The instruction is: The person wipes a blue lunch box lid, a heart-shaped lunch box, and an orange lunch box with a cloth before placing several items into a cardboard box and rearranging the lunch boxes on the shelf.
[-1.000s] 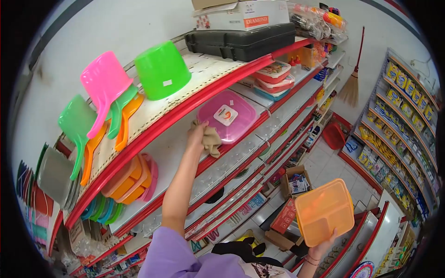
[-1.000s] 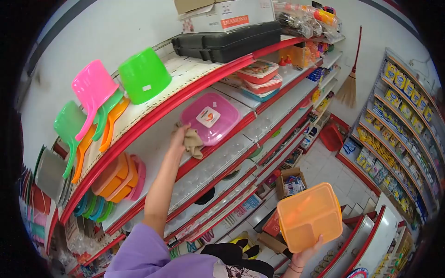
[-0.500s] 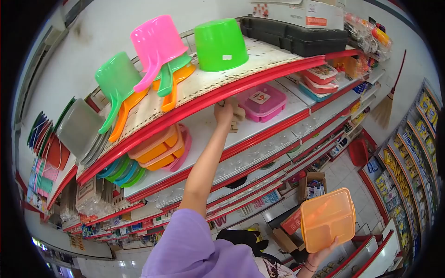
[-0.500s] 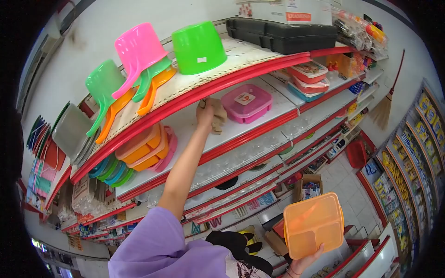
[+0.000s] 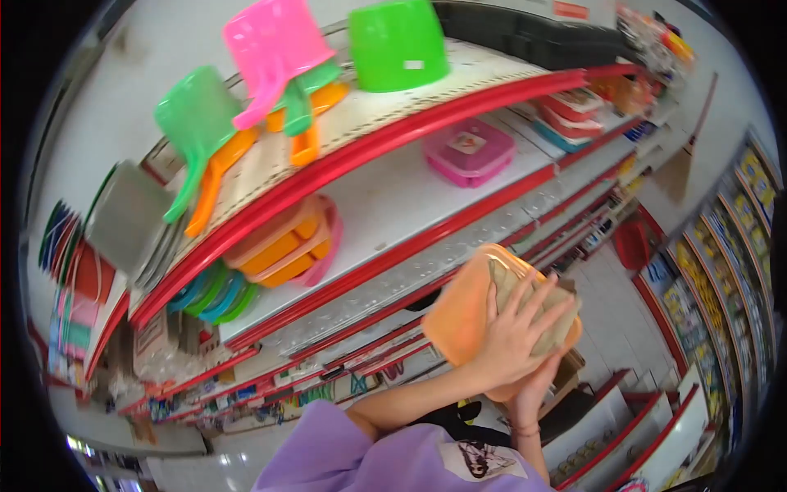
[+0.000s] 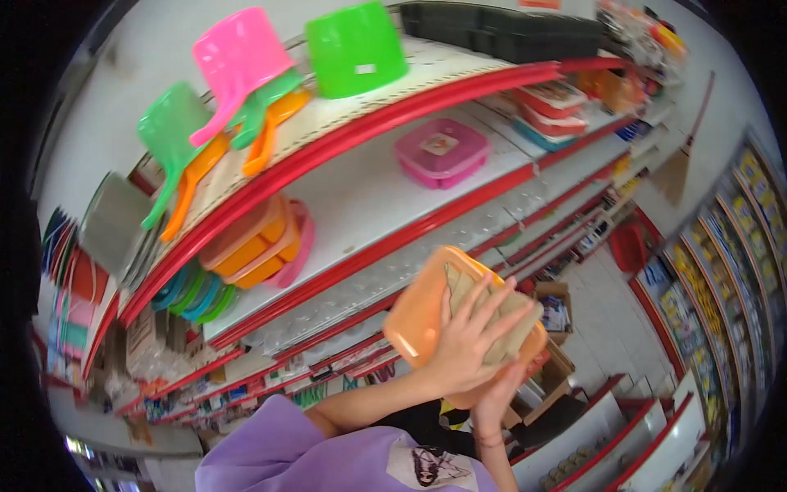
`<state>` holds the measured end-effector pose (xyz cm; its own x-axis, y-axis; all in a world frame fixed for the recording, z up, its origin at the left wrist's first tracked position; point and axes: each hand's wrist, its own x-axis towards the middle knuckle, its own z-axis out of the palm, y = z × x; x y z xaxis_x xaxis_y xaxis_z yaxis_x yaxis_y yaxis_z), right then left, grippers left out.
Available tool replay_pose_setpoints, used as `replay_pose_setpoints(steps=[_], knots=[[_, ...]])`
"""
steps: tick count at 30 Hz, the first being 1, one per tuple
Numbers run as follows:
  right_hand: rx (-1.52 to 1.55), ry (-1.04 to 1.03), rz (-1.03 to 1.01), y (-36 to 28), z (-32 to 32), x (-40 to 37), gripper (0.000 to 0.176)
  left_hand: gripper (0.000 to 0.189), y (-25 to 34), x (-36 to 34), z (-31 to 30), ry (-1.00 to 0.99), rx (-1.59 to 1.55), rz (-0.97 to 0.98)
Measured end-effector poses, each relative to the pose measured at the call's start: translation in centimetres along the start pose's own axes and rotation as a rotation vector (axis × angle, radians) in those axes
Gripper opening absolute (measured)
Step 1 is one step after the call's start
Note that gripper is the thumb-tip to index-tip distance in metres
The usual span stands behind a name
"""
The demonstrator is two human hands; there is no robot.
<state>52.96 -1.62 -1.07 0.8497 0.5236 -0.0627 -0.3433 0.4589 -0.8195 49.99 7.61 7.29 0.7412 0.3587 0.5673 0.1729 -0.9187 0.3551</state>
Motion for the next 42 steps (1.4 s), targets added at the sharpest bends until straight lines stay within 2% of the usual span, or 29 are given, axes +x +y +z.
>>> replay_pose_setpoints(steps=[2,3,4,5,6,7,8,9,10,12,13,16,17,20,23,26,29,32,33,36,37,40,42], knots=[[-0.574,-0.03,-0.277,1.4,-0.9,-1.0,0.048,0.066,0.9,-2.1,0.2,-0.098,-0.022,0.165],[-0.579,-0.04,-0.268,1.4,-1.3,-1.1,0.049,0.063,0.9,-3.1,-0.5,-0.094,0.049,0.276],[-0.583,-0.05,-0.259,1.3,-1.6,-1.3,0.05,0.061,0.1,-4.4,-1.1,-0.185,0.009,0.24],[-0.296,-0.056,-0.127,0.8,-1.5,-0.6,0.052,0.059,-1.4,-5.6,-1.6,-0.276,-0.023,0.201],[-0.003,-0.069,0.0,0.4,-1.0,0.2,0.055,0.057,-3.4,-5.9,-2.1,-0.181,-0.171,-0.058],[-0.01,-0.066,-0.032,-1.6,0.8,-0.3,0.049,0.056,-4.4,-4.6,-3.6,-0.049,-0.094,-0.197],[-0.134,-0.093,-0.113,-2.2,2.4,-0.9,0.05,0.056,-5.5,-3.2,-5.0,0.079,-0.036,-0.343],[-0.257,-0.132,-0.188,-2.5,3.8,-1.1,0.051,0.055,-5.3,-1.0,-7.1,0.254,0.248,-0.363],[-0.381,-0.171,-0.263,-2.4,5.0,-1.3,0.052,0.055,-5.1,-0.5,-7.6,0.265,0.156,-0.328],[-0.408,-0.073,-0.242,-1.6,6.7,-1.9,0.052,0.055,-4.2,0.3,-7.4,0.292,-0.035,-0.262],[-0.398,-0.05,-0.256,-1.4,7.1,-1.8,0.052,0.06,-4.4,-0.1,-6.9,0.23,-0.167,-0.149],[-0.27,-0.054,-0.175,-2.3,7.5,-0.8,0.054,0.065,-3.7,-2.6,-7.9,-0.133,-0.078,0.143],[-0.21,-0.07,-0.127,-2.8,7.5,-0.6,0.056,0.068,-4.1,-2.9,-8.5,-0.099,-0.002,0.199],[-0.246,-0.172,-0.203,-3.1,8.4,-1.2,0.057,0.066,-8.8,-3.6,-8.8,0.169,0.079,-0.11],[-0.31,-0.129,-0.28,-1.9,10.4,-2.0,0.059,0.062,-9.4,-1.6,-9.1,0.34,0.038,-0.299],[-0.321,-0.136,-0.349,-1.2,11.9,-1.6,0.059,0.064,-6.7,-2.7,-8.8,0.215,-0.103,-0.148],[-1.203,0.06,-0.746,1.6,8.9,-1.4,0.052,0.056,-5.4,-5.9,-8.4,0.035,0.011,0.177],[-0.222,0.04,-0.257,0.2,9.8,-1.4,0.054,0.056,-9.8,-6.8,-9.3,0.126,0.197,0.034],[-0.249,-0.045,-0.207,-0.6,9.8,-2.1,0.055,0.054,-11.2,-5.8,-9.9,0.195,0.265,-0.105],[-0.394,-0.068,-0.318,0.2,12.0,-4.1,0.059,0.056,-11.7,-3.1,-10.4,0.418,-0.061,-0.264],[-0.355,-0.062,-0.302,0.8,12.5,-4.3,0.063,0.056,-10.7,-3.3,-10.7,0.322,-0.019,-0.224],[-0.28,-0.028,-0.262,2.0,12.3,-4.7,0.062,0.06,-7.4,-6.5,-9.9,0.089,-0.076,0.092],[-0.231,0.001,-0.243,2.4,11.9,-4.7,0.06,0.059,-8.2,-9.3,-9.3,0.132,0.026,0.167]])
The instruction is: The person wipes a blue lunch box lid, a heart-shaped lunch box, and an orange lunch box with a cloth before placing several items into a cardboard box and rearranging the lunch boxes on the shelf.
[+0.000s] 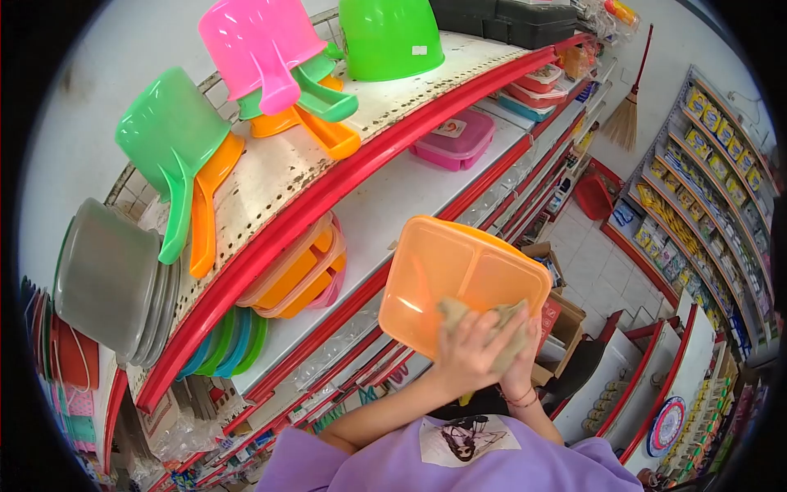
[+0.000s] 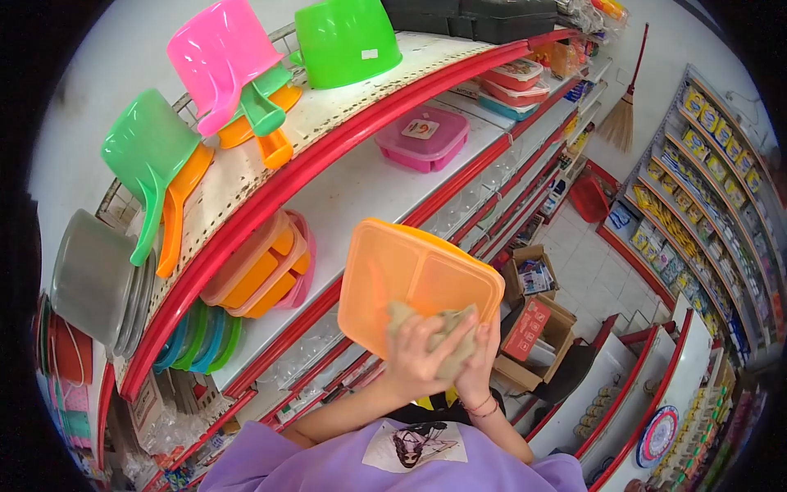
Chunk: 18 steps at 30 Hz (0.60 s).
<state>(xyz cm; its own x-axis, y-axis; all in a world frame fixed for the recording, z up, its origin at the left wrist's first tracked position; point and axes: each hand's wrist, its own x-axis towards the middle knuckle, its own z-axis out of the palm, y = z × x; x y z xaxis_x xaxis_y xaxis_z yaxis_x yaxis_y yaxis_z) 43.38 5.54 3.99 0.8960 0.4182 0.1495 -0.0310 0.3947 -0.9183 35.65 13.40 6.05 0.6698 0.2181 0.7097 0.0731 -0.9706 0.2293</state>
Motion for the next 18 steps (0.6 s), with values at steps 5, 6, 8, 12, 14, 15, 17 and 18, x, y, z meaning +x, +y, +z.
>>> replay_pose_setpoints(steps=[5,6,8,12,14,15,17,18], knots=[[-0.059,-0.084,-0.001,-0.8,0.1,-0.6,0.051,0.044,-5.3,2.8,-2.9,0.177,0.144,-0.425],[-0.127,-0.131,-0.03,-0.8,0.8,-1.1,0.05,0.046,-4.8,3.2,-3.3,0.162,0.141,-0.395],[-0.034,-0.089,-0.014,-0.1,1.7,-1.2,0.048,0.05,-3.5,4.1,-3.1,0.141,0.135,-0.335],[0.173,-0.063,0.151,2.2,-0.2,0.9,0.049,0.05,0.4,-0.8,-1.2,-0.055,-0.009,-0.029],[0.298,-0.049,0.204,2.2,-1.3,1.8,0.05,0.051,0.2,-2.2,-1.9,-0.087,0.018,0.01],[0.335,-0.027,0.202,-0.1,-0.5,2.1,0.051,0.051,-1.0,-2.7,-2.0,-0.017,0.172,-0.053],[0.344,-0.046,0.209,-0.3,-1.3,2.5,0.052,0.05,-3.7,-0.7,-2.2,0.094,0.177,-0.282],[0.255,-0.018,0.151,0.3,-1.3,2.3,0.053,0.049,-4.2,0.1,-2.3,0.15,0.179,-0.403]])
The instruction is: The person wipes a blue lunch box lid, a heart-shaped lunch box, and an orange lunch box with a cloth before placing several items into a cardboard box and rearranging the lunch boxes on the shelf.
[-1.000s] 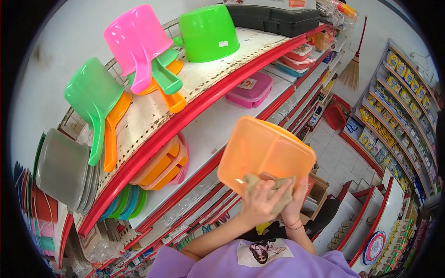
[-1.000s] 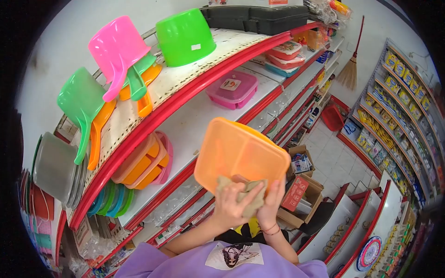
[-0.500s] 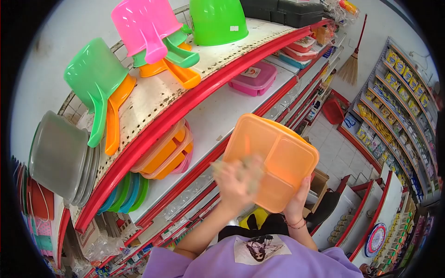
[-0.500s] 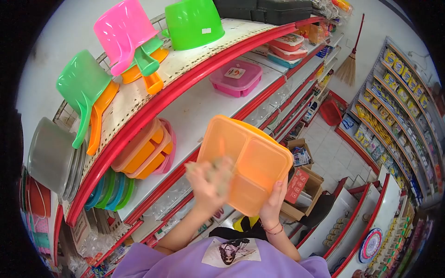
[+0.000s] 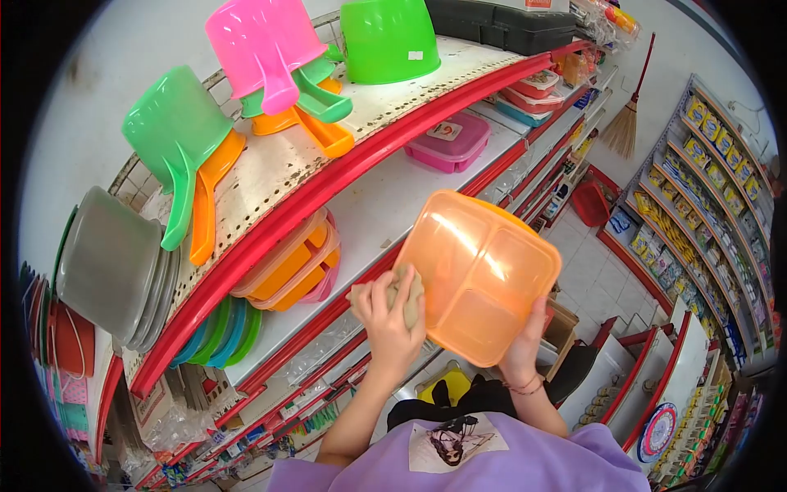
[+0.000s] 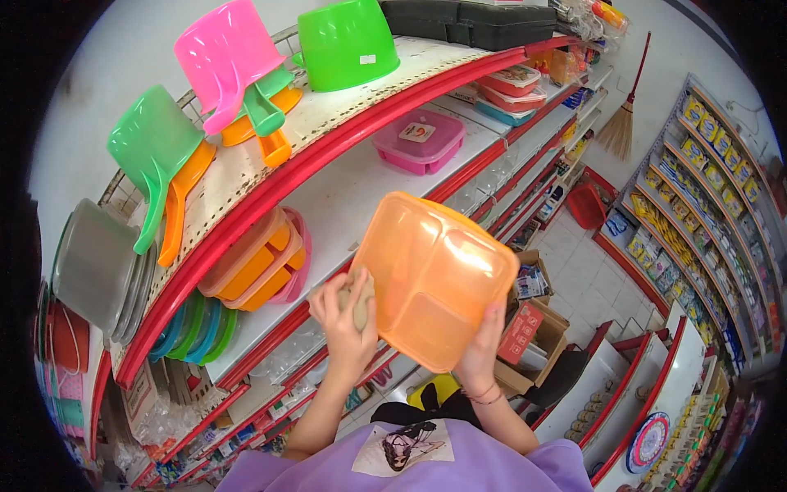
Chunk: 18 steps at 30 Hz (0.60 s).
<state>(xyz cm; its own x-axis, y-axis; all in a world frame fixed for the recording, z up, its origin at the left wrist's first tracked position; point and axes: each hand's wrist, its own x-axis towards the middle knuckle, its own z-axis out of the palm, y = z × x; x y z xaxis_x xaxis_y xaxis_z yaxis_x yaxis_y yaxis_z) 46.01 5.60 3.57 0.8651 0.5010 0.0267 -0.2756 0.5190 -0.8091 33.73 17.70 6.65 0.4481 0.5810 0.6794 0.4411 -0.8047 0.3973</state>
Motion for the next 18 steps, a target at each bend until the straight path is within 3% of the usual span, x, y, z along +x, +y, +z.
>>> replay_pose_setpoints(steps=[2,3,6,8,10,12,13,16,18], knots=[[-0.172,0.052,-0.13,0.9,0.3,-0.1,0.053,0.049,2.5,0.0,0.2,-0.064,-0.008,0.037],[-0.028,0.038,-0.036,1.1,-0.1,0.0,0.052,0.049,4.1,0.0,0.6,-0.092,-0.014,0.057],[0.264,0.043,0.129,0.3,-1.2,0.3,0.051,0.05,7.2,-3.6,0.7,-0.162,-0.069,0.358],[0.264,0.085,0.069,-2.0,-1.2,1.5,0.052,0.05,7.4,-5.1,0.9,-0.097,-0.114,0.539],[0.334,0.168,0.077,-2.9,-0.8,1.7,0.052,0.051,4.1,-5.7,2.6,0.044,-0.258,0.41],[0.365,0.205,0.113,-3.6,-1.9,2.1,0.053,0.055,3.6,-4.9,4.3,0.219,-0.894,-0.115],[0.392,0.151,0.19,-3.9,-2.5,2.3,0.052,0.066,2.7,-4.8,3.6,0.124,-1.012,-0.555],[0.364,-0.003,0.445,-4.3,-3.8,2.8,0.05,0.074,2.9,-2.3,3.3,0.199,-1.589,-0.716],[0.212,-0.09,0.633,-3.4,-4.4,3.1,0.049,0.09,3.1,-1.2,3.2,0.083,-1.535,-0.464]])
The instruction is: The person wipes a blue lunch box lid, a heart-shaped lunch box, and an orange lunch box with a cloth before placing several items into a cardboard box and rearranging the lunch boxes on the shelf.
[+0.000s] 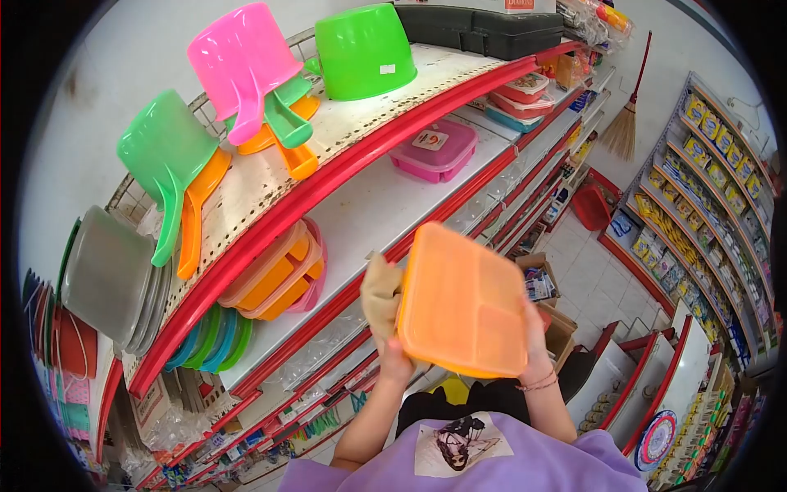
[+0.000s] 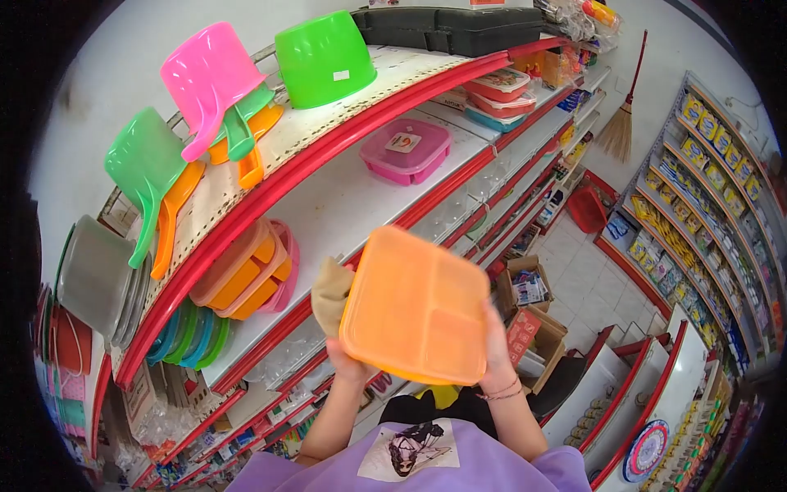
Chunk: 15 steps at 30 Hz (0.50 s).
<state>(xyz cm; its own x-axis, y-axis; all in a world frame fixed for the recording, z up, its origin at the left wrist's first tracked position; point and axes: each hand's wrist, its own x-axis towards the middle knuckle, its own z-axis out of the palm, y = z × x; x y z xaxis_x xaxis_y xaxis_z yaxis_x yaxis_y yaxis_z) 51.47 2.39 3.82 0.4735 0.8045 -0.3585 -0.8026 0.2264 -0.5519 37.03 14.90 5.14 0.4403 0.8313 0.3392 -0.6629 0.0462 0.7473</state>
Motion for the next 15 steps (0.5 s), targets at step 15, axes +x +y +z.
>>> replay_pose_setpoints(steps=[15], knots=[[-0.052,-0.395,-0.388,4.1,0.9,-1.8,0.075,0.046,0.8,-1.2,6.5,-0.184,1.013,0.221]])
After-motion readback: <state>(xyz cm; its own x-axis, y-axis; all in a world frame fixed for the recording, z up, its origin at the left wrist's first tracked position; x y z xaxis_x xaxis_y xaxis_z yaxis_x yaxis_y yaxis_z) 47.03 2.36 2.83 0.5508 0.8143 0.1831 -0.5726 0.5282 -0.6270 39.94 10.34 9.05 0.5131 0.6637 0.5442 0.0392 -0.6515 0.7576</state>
